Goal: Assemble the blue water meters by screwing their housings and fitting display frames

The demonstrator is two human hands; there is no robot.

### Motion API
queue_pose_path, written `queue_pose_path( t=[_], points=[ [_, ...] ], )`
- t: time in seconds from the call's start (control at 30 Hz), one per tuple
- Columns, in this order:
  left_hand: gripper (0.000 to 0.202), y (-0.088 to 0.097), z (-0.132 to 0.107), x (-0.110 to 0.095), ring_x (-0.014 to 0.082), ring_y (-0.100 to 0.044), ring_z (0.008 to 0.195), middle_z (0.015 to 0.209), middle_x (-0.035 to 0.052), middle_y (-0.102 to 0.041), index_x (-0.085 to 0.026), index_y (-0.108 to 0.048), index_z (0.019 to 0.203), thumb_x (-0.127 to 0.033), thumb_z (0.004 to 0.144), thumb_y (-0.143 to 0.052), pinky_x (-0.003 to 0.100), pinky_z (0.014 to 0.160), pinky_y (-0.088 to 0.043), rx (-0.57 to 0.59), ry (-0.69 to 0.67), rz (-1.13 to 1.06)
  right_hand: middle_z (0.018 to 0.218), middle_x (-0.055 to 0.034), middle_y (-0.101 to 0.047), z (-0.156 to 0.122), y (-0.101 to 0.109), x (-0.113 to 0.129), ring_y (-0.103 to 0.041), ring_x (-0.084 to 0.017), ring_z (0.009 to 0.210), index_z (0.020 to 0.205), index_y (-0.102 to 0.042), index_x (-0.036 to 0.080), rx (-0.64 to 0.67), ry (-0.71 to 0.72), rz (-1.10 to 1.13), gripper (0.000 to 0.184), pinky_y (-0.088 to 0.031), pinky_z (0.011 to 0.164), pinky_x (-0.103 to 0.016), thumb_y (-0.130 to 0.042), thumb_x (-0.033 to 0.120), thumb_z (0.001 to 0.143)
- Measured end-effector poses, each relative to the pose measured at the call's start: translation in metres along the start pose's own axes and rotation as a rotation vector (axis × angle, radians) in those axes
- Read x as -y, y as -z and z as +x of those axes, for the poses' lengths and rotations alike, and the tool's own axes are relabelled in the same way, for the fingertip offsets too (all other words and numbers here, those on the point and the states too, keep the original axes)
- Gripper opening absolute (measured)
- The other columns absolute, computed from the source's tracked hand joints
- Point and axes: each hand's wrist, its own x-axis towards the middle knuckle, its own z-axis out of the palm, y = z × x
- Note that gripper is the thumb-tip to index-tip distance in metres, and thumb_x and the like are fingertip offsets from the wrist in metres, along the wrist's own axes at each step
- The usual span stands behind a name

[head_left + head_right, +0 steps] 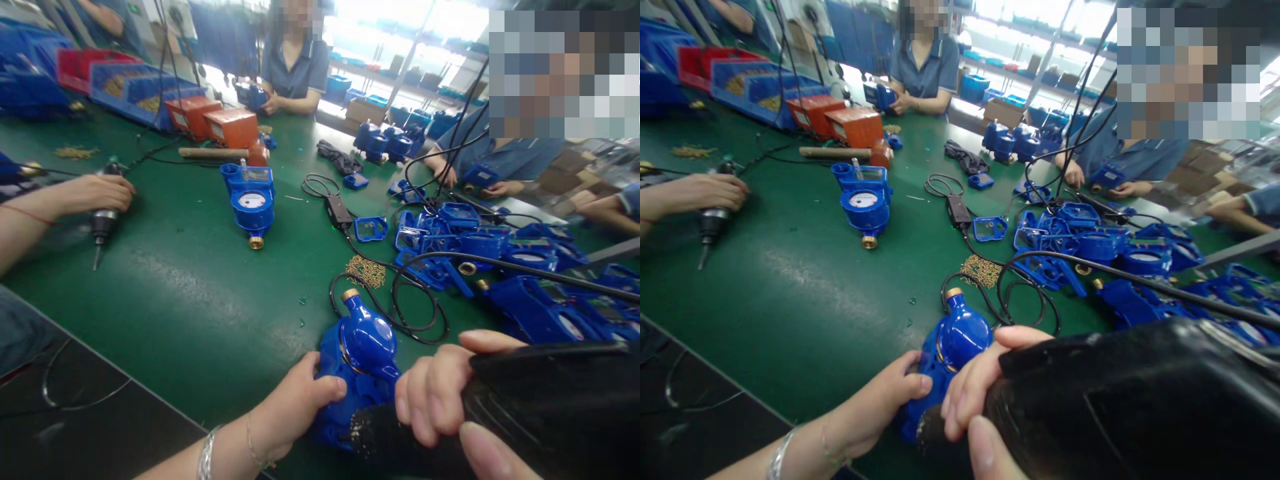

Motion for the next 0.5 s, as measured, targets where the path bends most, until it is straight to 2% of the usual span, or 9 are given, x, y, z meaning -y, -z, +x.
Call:
queue_pose_path(
  t=[0.1, 0.2, 0.27, 0.37, 0.5],
  points=[
    [0.054, 0.012, 0.002, -0.01, 0.0282, -0.06, 0.095, 0.094, 0.0101, -0.067, -0.014, -0.057, 0.099, -0.05, 0.061, -0.071, 0.037, 0.085, -0.046, 0.103, -0.031, 0.161, 0.065, 0.0003, -0.055, -0.001, 0.003, 0.002, -0.055, -0.015, 0.056, 0.111, -0.048, 0.03, 0.063, -0.056, 0.0, 0.03, -0.051, 0.055, -0.032, -0.061, 0.029, 0.083],
    [0.039, 0.029, 0.015, -0.036, 0.0245, -0.062, 0.084, 0.079, 0.0068, -0.067, -0.012, -0.063, 0.078, -0.051, 0.074, -0.063, 0.037, 0.076, -0.049, 0.082, -0.115, 0.341, 0.066, 0.0006, -0.056, -0.003, 0.006, 0.001, -0.056, -0.015, 0.058, 0.11, -0.048, 0.029, 0.051, -0.041, 0.022, 0.03, -0.051, 0.057, -0.032, -0.061, 0.029, 0.083],
    [0.03, 0.036, 0.03, -0.058, 0.0211, -0.061, 0.086, 0.092, 0.0048, -0.065, -0.013, -0.063, 0.088, -0.042, 0.083, -0.058, 0.037, 0.077, -0.05, 0.022, -0.195, 0.359, 0.068, 0.0006, -0.056, -0.004, 0.008, -0.001, -0.056, -0.015, 0.06, 0.111, -0.047, 0.028, 0.047, -0.022, 0.05, 0.03, -0.052, 0.058, -0.031, -0.06, 0.028, 0.084],
    [0.028, 0.032, 0.054, -0.083, 0.0214, -0.058, 0.096, 0.113, 0.0061, -0.058, -0.017, -0.058, 0.108, -0.036, 0.088, -0.052, 0.039, 0.082, -0.051, -0.038, -0.297, 0.376, 0.071, 0.0, -0.057, -0.005, 0.01, -0.003, -0.058, -0.015, 0.063, 0.112, -0.046, 0.028, 0.086, -0.025, 0.096, 0.029, -0.053, 0.061, -0.032, -0.058, 0.026, 0.086],
    [0.028, 0.013, 0.086, -0.094, 0.0235, -0.056, 0.101, 0.118, 0.006, -0.056, -0.019, -0.058, 0.11, -0.035, 0.088, -0.053, 0.04, 0.085, -0.05, -0.054, -0.403, 0.469, 0.074, -0.0004, -0.059, -0.003, 0.012, -0.007, -0.059, -0.015, 0.064, 0.114, -0.047, 0.03, 0.105, -0.019, 0.162, 0.032, -0.052, 0.061, -0.032, -0.058, 0.022, 0.084]
  ],
)
